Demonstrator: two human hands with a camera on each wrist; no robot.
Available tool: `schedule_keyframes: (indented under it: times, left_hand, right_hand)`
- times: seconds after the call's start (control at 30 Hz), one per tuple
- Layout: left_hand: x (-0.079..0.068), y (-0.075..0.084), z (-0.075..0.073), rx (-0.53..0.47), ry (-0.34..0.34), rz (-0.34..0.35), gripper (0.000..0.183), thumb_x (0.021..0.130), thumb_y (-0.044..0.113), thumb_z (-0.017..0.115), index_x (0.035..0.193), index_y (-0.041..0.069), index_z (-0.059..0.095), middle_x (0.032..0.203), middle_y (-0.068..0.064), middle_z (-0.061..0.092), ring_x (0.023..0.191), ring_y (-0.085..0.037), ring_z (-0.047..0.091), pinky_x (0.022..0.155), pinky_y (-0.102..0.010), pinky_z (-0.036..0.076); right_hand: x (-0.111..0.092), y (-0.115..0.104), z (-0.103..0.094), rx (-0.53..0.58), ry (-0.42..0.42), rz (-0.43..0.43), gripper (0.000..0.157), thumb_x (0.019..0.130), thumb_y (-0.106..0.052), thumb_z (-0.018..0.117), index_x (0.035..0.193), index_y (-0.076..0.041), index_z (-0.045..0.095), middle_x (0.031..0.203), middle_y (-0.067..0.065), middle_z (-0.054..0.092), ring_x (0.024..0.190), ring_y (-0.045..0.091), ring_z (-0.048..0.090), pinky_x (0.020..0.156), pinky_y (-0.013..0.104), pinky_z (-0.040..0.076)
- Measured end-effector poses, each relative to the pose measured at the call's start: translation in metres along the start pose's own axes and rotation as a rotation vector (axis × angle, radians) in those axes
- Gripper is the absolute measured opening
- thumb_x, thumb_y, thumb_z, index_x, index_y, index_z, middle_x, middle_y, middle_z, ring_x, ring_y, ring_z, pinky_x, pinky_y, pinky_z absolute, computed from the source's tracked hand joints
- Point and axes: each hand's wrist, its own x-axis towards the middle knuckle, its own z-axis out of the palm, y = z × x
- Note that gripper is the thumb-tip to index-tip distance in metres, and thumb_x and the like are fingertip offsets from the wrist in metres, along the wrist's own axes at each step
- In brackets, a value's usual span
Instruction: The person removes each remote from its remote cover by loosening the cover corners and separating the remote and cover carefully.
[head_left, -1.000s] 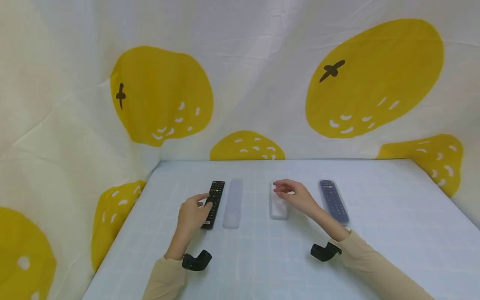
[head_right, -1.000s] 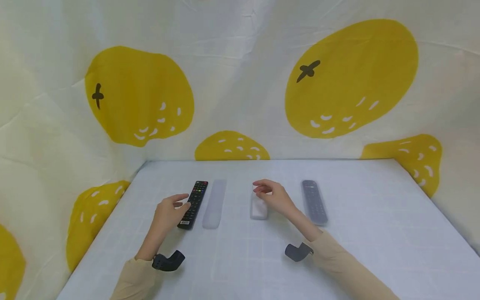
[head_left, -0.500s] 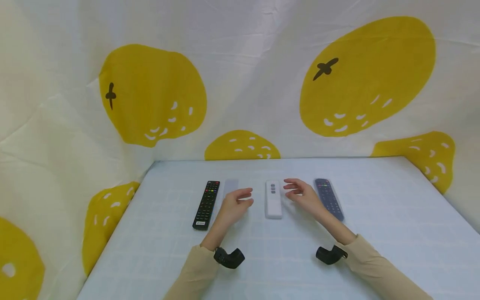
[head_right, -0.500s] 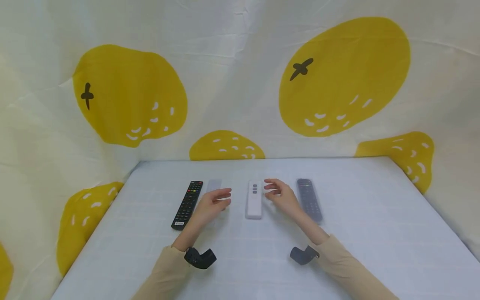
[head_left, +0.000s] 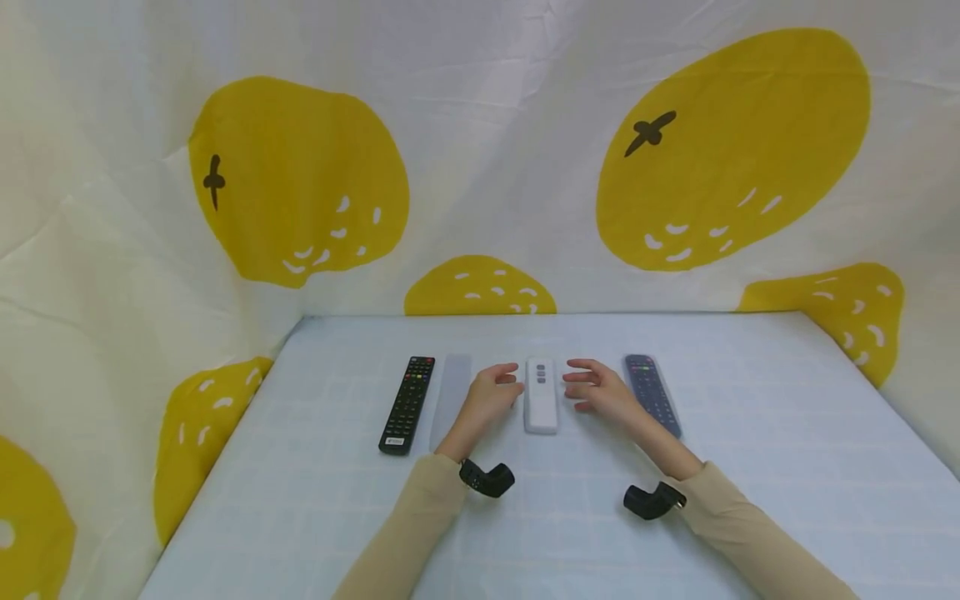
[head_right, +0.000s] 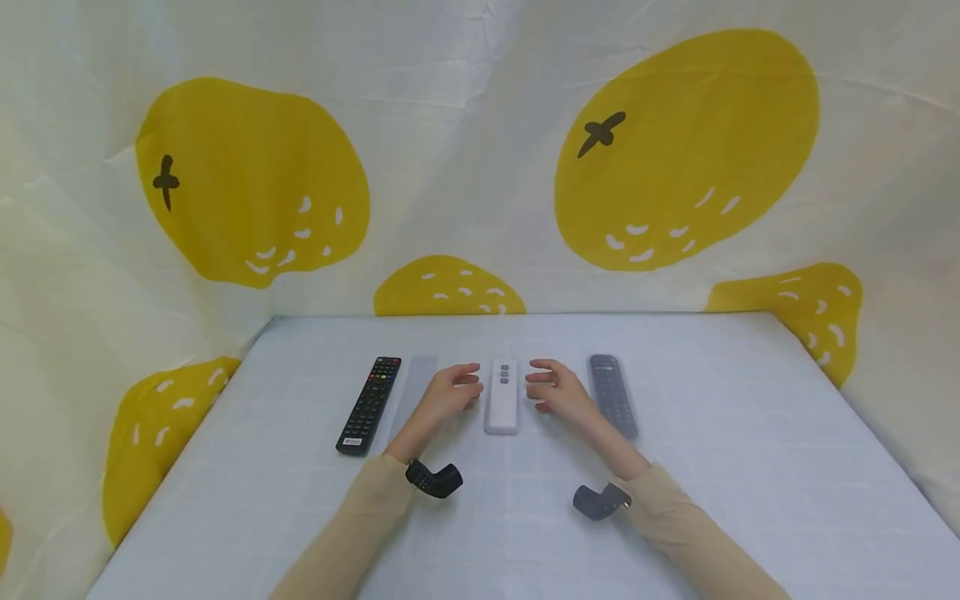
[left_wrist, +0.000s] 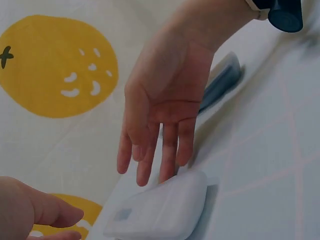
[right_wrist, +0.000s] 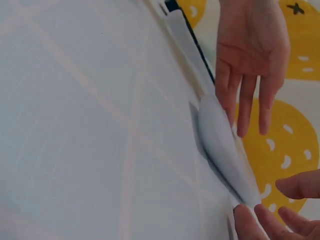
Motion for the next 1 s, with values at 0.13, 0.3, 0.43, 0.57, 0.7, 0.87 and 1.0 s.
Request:
schedule_keyframes:
  times: [0.13,0.3,0.43,0.57,0.7,0.87,1.0]
  left_hand:
    - [0.008,0.001,0.003,-0.009,-0.01,-0.032,0.041,0.091,0.018,0.06,0.131,0.009,0.058,0.122,-0.013,0.063,0.1,-0.02,0.062,0.087,-0.033,0.054]
    - [0.015,-0.003,0.008,-0.054,-0.032,-0.036,0.042,0.09,0.014,0.061,0.131,0.006,0.058,0.119,-0.015,0.065,0.09,-0.016,0.063,0.079,-0.027,0.056]
    - [0.017,-0.005,0.012,-0.093,-0.029,-0.031,0.042,0.089,0.012,0.062,0.13,0.005,0.058,0.117,-0.015,0.066,0.087,-0.016,0.064,0.074,-0.026,0.057]
    - [0.017,-0.006,0.016,-0.108,-0.021,-0.048,0.041,0.089,0.011,0.062,0.129,0.006,0.059,0.116,-0.013,0.066,0.091,-0.016,0.065,0.074,-0.027,0.057]
    - [0.014,-0.006,0.018,-0.118,-0.025,-0.069,0.038,0.09,0.012,0.062,0.128,0.008,0.06,0.118,-0.012,0.066,0.094,-0.017,0.065,0.077,-0.028,0.057]
    - [0.011,-0.008,0.02,-0.144,-0.001,-0.05,0.034,0.089,0.011,0.061,0.123,0.009,0.065,0.118,-0.011,0.066,0.092,-0.015,0.064,0.077,-0.028,0.057]
    - [0.01,-0.009,0.021,-0.181,0.008,-0.028,0.036,0.087,0.008,0.061,0.123,0.007,0.064,0.12,-0.012,0.066,0.093,-0.016,0.064,0.076,-0.029,0.057]
  right_hand:
    - [0.005,0.001,0.0,0.015,-0.013,0.006,0.053,0.095,-0.008,0.053,0.141,0.008,0.034,0.133,0.034,0.05,0.099,0.02,0.067,0.081,0.035,0.058]
    - [0.01,0.0,0.003,0.028,-0.022,0.05,0.053,0.095,-0.008,0.054,0.141,0.008,0.034,0.131,0.034,0.052,0.097,0.021,0.068,0.079,0.033,0.058]
    - [0.011,-0.003,0.008,0.045,-0.025,0.095,0.053,0.095,-0.008,0.054,0.142,0.007,0.033,0.131,0.033,0.052,0.096,0.023,0.069,0.079,0.032,0.058]
    - [0.011,-0.003,0.011,0.055,-0.009,0.124,0.052,0.096,-0.01,0.053,0.142,0.005,0.034,0.133,0.032,0.051,0.094,0.02,0.068,0.079,0.032,0.058]
    - [0.011,-0.001,0.012,0.057,-0.001,0.124,0.05,0.096,-0.007,0.051,0.142,0.006,0.035,0.132,0.032,0.051,0.087,0.014,0.067,0.077,0.03,0.058]
    - [0.014,0.003,0.015,0.038,0.012,0.11,0.047,0.096,-0.004,0.05,0.139,0.008,0.039,0.129,0.032,0.054,0.079,0.008,0.064,0.075,0.029,0.058]
    - [0.013,0.002,0.016,0.031,0.024,0.095,0.045,0.097,-0.007,0.05,0.139,0.008,0.041,0.127,0.031,0.055,0.077,0.007,0.063,0.074,0.028,0.058]
